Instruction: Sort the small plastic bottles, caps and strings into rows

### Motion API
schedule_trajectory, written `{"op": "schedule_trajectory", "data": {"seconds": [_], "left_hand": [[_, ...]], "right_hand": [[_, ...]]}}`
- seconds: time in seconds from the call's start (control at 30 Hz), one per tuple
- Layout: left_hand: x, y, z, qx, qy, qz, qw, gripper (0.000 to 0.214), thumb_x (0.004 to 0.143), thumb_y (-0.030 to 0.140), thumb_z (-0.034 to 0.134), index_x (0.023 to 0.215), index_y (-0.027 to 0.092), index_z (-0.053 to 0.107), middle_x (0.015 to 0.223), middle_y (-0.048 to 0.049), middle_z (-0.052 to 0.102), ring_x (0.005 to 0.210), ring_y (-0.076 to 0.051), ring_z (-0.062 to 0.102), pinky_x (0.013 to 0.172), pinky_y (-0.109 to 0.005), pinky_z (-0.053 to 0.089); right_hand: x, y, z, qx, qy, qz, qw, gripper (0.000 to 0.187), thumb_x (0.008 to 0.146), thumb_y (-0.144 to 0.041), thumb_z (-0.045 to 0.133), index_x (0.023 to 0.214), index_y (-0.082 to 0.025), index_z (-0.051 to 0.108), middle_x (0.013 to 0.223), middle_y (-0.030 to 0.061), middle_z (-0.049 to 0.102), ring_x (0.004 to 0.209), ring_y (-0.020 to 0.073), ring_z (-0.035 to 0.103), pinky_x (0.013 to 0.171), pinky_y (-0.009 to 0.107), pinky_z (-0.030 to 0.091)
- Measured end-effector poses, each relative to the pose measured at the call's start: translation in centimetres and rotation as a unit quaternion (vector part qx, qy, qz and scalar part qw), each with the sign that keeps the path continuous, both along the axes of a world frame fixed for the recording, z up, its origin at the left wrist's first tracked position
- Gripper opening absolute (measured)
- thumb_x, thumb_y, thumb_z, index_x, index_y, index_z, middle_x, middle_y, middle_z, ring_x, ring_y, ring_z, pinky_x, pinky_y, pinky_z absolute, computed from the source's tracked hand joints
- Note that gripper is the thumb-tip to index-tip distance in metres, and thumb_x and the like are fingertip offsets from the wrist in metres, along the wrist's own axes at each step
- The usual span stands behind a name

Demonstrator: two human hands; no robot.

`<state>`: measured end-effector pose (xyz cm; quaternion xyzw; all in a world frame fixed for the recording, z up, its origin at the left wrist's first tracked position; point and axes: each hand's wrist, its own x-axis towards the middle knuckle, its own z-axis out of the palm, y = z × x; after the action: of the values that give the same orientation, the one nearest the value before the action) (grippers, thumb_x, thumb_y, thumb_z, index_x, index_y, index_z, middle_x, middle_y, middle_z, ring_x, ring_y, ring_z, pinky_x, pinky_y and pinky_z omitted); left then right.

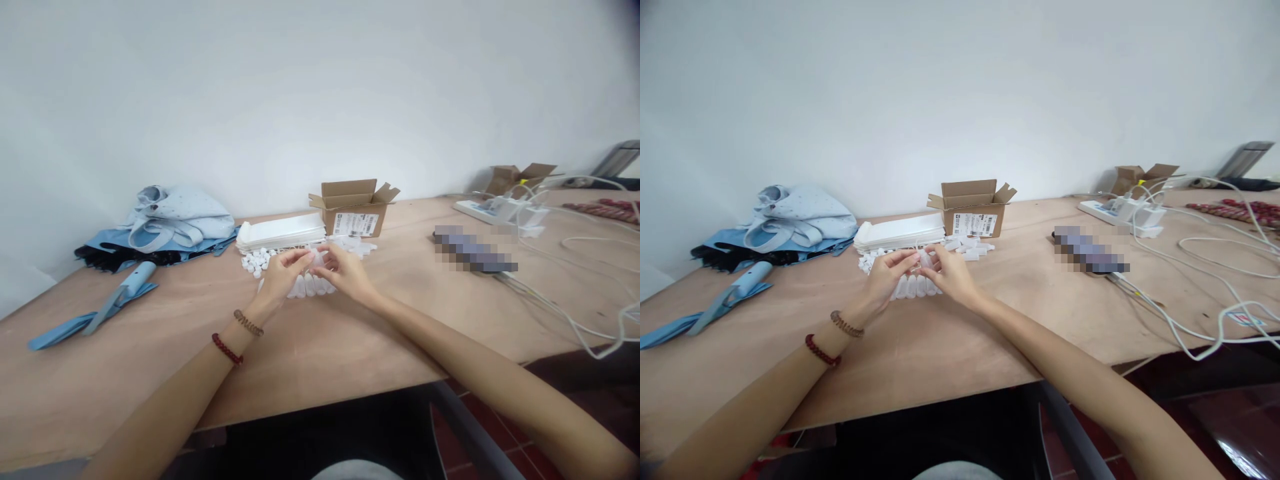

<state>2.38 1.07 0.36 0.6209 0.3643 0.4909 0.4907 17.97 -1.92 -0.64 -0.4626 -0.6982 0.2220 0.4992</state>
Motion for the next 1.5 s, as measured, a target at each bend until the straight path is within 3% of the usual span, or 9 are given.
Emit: {"op": "schedule_trajectory", "data": {"seconds": [0.17,0.33,0.47,0.57,0.67,0.73,0.83,1.07,1.5], "left_hand": [[0.0,0.1,-0.1,0.001,0.004,-0.003,1.000,0.030,0.067,0.039,0.073,0.084,0.014,0.072,0.080,-0.0043,0.069,0.068,-0.014,0.057,0.063,-0.026,0.044],[0.0,0.3,-0.3,0.007,0.021,-0.003,1.000,0.029,0.072,0.039,0.069,0.088,0.015,0.071,0.080,-0.0044,0.069,0.070,-0.015,0.059,0.066,-0.028,0.046],[-0.2,0.4,-0.4,0.088,0.104,0.030,0.990,0.026,0.078,0.037,0.062,0.091,0.015,0.069,0.092,-0.0072,0.069,0.081,-0.020,0.062,0.072,-0.031,0.048],[-0.3,0.1,-0.2,0.254,0.208,0.102,0.939,0.027,0.081,0.030,0.059,0.103,0.015,0.063,0.105,-0.0101,0.065,0.096,-0.023,0.059,0.082,-0.037,0.047],[0.0,-0.3,0.1,0.413,0.299,0.089,0.855,0.036,0.081,0.028,0.059,0.115,0.016,0.055,0.118,-0.0116,0.058,0.113,-0.026,0.049,0.095,-0.042,0.041],[0.5,-0.3,0.2,0.453,0.345,0.067,0.819,0.042,0.080,0.033,0.063,0.117,0.017,0.052,0.120,-0.0114,0.057,0.115,-0.028,0.047,0.096,-0.043,0.038],[1.7,0.0,0.3,0.467,0.371,0.071,0.799,0.047,0.078,0.040,0.065,0.116,0.017,0.051,0.121,-0.0115,0.057,0.114,-0.029,0.047,0.093,-0.043,0.038],[4.5,1.4,0.6,0.456,0.326,0.085,0.824,0.044,0.073,0.028,0.070,0.110,0.018,0.050,0.115,-0.0080,0.059,0.108,-0.026,0.049,0.092,-0.040,0.040],[6.7,1.4,-0.3,0.348,0.317,0.034,0.882,0.034,0.071,0.029,0.070,0.100,0.020,0.055,0.105,-0.0055,0.062,0.106,-0.025,0.049,0.089,-0.039,0.043]], "right_hand": [[0.0,-0.2,0.1,0.001,-0.017,-0.004,1.000,0.036,0.074,-0.032,0.070,0.103,-0.019,0.052,0.075,0.0012,0.065,0.062,0.0149,0.063,0.056,0.025,0.048],[-0.1,-0.5,0.4,-0.003,0.010,0.015,1.000,0.026,0.083,-0.035,0.059,0.102,-0.018,0.052,0.076,0.0025,0.064,0.063,0.0151,0.065,0.057,0.026,0.050],[0.0,-0.1,0.3,-0.009,0.019,0.002,1.000,0.026,0.081,-0.037,0.060,0.096,-0.017,0.053,0.072,0.0029,0.064,0.063,0.0161,0.065,0.056,0.026,0.050],[0.4,0.4,0.3,-0.017,0.034,-0.019,0.999,0.028,0.079,-0.040,0.062,0.091,-0.017,0.053,0.073,0.0033,0.063,0.062,0.0159,0.064,0.055,0.027,0.051],[1.1,0.7,0.6,-0.026,0.039,-0.057,0.997,0.028,0.077,-0.042,0.063,0.086,-0.017,0.052,0.076,0.0034,0.062,0.060,0.0150,0.062,0.053,0.026,0.050],[1.6,0.9,0.9,-0.025,0.038,-0.082,0.996,0.029,0.075,-0.042,0.064,0.084,-0.017,0.052,0.077,0.0031,0.062,0.058,0.0141,0.061,0.052,0.026,0.049],[2.4,1.1,1.3,-0.008,0.029,-0.114,0.993,0.029,0.075,-0.044,0.064,0.080,-0.018,0.052,0.076,0.0029,0.062,0.060,0.0141,0.060,0.054,0.026,0.048],[3.6,1.5,2.2,0.039,-0.005,-0.160,0.986,0.018,0.073,-0.033,0.063,0.074,-0.018,0.053,0.070,0.0016,0.062,0.069,0.0153,0.059,0.062,0.026,0.045],[6.8,2.9,2.5,-0.058,-0.192,-0.146,0.969,0.020,0.070,-0.035,0.063,0.062,-0.017,0.058,0.060,0.0030,0.063,0.061,0.0156,0.056,0.053,0.024,0.036]]}}
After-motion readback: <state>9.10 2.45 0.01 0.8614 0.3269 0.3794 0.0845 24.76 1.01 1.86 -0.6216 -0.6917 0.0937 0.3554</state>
